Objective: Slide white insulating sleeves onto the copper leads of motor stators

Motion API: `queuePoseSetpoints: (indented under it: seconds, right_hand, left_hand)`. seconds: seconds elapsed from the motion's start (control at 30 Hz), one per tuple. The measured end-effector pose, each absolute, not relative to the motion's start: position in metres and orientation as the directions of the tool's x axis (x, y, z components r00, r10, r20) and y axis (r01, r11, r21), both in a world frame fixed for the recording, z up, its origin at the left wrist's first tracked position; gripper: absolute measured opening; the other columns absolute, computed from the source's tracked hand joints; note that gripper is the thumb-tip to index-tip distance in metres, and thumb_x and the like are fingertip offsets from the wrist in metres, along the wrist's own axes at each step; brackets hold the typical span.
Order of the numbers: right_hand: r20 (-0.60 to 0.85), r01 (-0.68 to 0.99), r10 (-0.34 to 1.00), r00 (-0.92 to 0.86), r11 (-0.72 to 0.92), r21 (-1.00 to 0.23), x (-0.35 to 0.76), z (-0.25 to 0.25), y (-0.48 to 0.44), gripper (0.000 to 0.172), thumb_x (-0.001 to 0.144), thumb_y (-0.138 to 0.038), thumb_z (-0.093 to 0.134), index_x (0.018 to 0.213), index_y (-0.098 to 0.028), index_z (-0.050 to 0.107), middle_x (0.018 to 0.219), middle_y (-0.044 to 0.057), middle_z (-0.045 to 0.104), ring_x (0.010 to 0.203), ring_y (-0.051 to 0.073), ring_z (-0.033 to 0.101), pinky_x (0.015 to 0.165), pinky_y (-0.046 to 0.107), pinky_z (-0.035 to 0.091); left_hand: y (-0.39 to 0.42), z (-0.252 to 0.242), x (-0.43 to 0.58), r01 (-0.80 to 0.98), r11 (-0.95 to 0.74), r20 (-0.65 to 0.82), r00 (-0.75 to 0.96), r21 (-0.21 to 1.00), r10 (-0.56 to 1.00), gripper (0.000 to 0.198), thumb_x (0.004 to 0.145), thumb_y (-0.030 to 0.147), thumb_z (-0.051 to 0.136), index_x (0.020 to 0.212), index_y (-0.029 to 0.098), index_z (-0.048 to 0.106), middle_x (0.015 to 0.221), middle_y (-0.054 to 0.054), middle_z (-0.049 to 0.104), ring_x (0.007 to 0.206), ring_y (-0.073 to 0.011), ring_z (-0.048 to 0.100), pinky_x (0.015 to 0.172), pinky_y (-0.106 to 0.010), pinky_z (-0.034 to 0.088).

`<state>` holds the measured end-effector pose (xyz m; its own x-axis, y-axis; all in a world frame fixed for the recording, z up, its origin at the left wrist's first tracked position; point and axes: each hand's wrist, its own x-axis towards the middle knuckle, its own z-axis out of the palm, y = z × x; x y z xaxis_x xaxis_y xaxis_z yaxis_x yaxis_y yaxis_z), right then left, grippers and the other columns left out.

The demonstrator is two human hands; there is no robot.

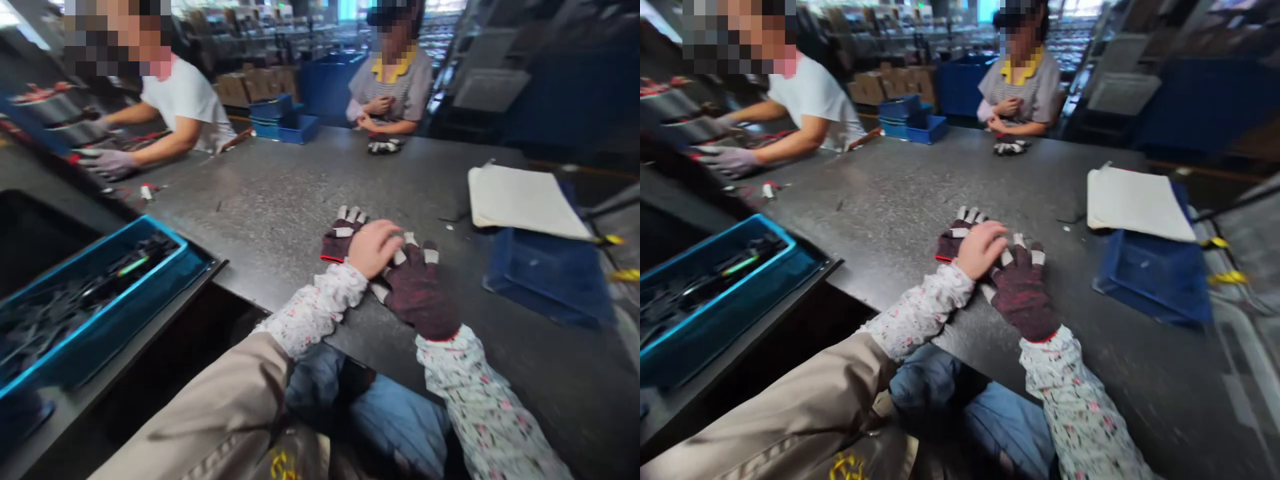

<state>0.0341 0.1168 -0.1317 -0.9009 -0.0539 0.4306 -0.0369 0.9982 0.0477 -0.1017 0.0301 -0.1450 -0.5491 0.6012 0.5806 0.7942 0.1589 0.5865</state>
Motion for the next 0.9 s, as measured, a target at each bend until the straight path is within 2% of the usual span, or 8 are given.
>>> queuePoseSetpoints:
  seconds: [0.07,0.13,0.23,0.37,0.5,0.6,0.77,0.9]
  right_hand:
    - [0.392,0.016,-0.015,-0.920,0.997,0.077,0.047,-0.120,0.119,0.042,0.088,-0.041,0.077,0.127,-0.026,0.074,0.159,0.016,0.049,0.153,0.050,0.028,0.122,0.076,0.022]
    - [0.387,0.080,0.043,-0.921,0.994,0.080,0.049,-0.113,0.121,0.050,0.092,-0.039,0.073,0.140,-0.026,0.067,0.167,0.015,0.038,0.155,0.051,0.023,0.119,0.078,0.023]
    - [0.384,0.113,0.074,-0.920,0.990,0.080,0.045,-0.113,0.125,0.053,0.094,-0.036,0.070,0.145,-0.025,0.062,0.169,0.015,0.034,0.157,0.049,0.019,0.121,0.077,0.019]
    - [0.371,0.096,0.052,-0.927,0.990,0.103,0.044,-0.119,0.128,0.047,0.096,-0.035,0.066,0.141,-0.025,0.066,0.170,0.011,0.034,0.158,0.049,0.017,0.124,0.077,0.015]
    - [0.352,0.067,0.013,-0.936,0.988,0.142,0.045,-0.121,0.126,0.041,0.098,-0.036,0.062,0.137,-0.025,0.069,0.167,0.009,0.041,0.157,0.049,0.020,0.123,0.080,0.014]
    - [0.340,0.029,-0.026,-0.940,0.988,0.154,0.044,-0.121,0.125,0.039,0.100,-0.036,0.058,0.136,-0.024,0.069,0.160,0.012,0.050,0.156,0.047,0.023,0.123,0.080,0.012]
    - [0.301,0.002,-0.038,-0.953,0.991,0.133,0.042,-0.118,0.124,0.034,0.099,-0.035,0.059,0.125,-0.020,0.075,0.148,0.016,0.061,0.156,0.046,0.027,0.123,0.081,0.008]
    - [0.252,-0.019,-0.048,-0.967,0.993,0.116,0.041,-0.114,0.123,0.032,0.099,-0.036,0.062,0.123,-0.022,0.076,0.135,0.014,0.070,0.154,0.044,0.033,0.123,0.081,0.007]
  left_hand:
    - [0.029,-0.152,-0.114,0.640,0.137,0.546,-0.732,0.756,0.407,0.025,0.103,0.032,0.053,0.116,0.016,0.068,0.120,-0.012,0.072,0.114,-0.0227,0.068,0.107,-0.041,0.053]
    - [0.029,-0.158,-0.121,0.540,0.066,0.481,-0.794,0.839,0.372,0.021,0.099,0.029,0.058,0.114,0.016,0.066,0.116,-0.012,0.072,0.108,-0.0216,0.069,0.102,-0.038,0.055]
    - [0.030,-0.162,-0.119,0.532,-0.011,0.478,-0.751,0.846,0.456,0.022,0.094,0.030,0.065,0.111,0.017,0.066,0.113,-0.010,0.072,0.101,-0.0186,0.069,0.096,-0.033,0.056]
    - [0.028,-0.159,-0.112,0.590,-0.038,0.515,-0.670,0.807,0.535,0.026,0.095,0.035,0.066,0.113,0.016,0.067,0.115,-0.010,0.071,0.101,-0.0177,0.069,0.092,-0.031,0.057]
    - [0.027,-0.158,-0.113,0.588,-0.050,0.515,-0.660,0.807,0.547,0.031,0.093,0.039,0.068,0.115,0.016,0.067,0.118,-0.011,0.071,0.107,-0.0192,0.068,0.096,-0.033,0.057]
    - [0.029,-0.160,-0.114,0.492,-0.073,0.435,-0.679,0.868,0.591,0.037,0.090,0.040,0.073,0.118,0.016,0.068,0.122,-0.012,0.071,0.105,-0.0193,0.069,0.094,-0.032,0.058]
    - [0.033,-0.167,-0.114,0.372,-0.067,0.291,-0.587,0.926,0.756,0.027,0.089,0.037,0.072,0.102,0.013,0.072,0.107,-0.011,0.075,0.100,-0.0200,0.071,0.097,-0.035,0.057]
    - [0.030,-0.164,-0.113,0.504,-0.064,0.405,-0.603,0.861,0.687,0.051,0.086,0.044,0.078,0.126,0.016,0.066,0.128,-0.015,0.069,0.114,-0.0230,0.068,0.101,-0.038,0.056]
